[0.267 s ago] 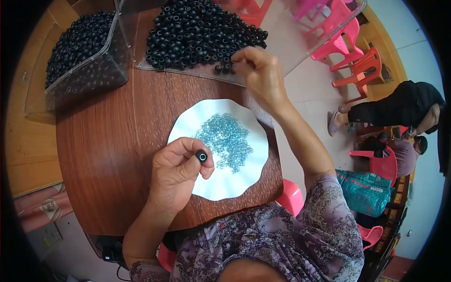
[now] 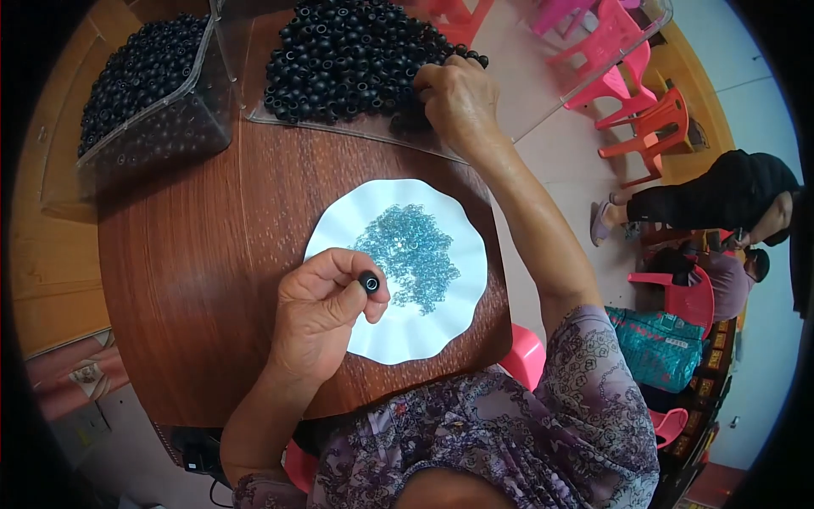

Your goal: Assembling small blue beads into black plastic rings or grommets on a table.

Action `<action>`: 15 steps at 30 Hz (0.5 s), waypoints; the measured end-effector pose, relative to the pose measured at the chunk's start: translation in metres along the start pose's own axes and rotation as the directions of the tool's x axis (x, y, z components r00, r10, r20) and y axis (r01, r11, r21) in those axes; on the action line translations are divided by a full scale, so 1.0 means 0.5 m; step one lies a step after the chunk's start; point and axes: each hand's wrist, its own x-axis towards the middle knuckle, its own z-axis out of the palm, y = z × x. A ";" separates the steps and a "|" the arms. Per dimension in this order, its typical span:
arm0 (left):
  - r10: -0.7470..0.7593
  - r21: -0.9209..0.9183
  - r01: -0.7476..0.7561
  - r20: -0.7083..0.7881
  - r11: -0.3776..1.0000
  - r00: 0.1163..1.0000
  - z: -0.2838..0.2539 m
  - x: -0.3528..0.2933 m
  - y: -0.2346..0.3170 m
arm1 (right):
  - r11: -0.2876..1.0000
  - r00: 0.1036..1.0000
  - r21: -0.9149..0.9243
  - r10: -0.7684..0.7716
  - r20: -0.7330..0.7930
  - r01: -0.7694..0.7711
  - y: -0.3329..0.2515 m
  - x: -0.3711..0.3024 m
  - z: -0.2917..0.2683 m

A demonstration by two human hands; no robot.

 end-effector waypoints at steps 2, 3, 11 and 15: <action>-0.006 -0.003 0.006 -0.007 1.000 1.000 -0.001 0.002 0.002 | 0.999 0.999 -0.044 0.000 0.051 0.002 -0.004 0.006 0.008; -0.015 -0.007 0.015 -0.014 1.000 1.000 -0.002 0.003 0.003 | 0.998 0.997 -0.064 -0.018 0.079 0.023 -0.005 0.007 0.013; -0.014 -0.013 0.013 -0.015 1.000 1.000 -0.007 0.004 0.004 | 0.992 0.993 -0.102 -0.069 0.096 0.079 -0.004 0.016 0.033; -0.016 -0.008 0.016 -0.026 1.000 1.000 -0.005 0.001 0.005 | 0.991 0.991 -0.065 -0.116 0.069 0.120 -0.007 0.010 0.029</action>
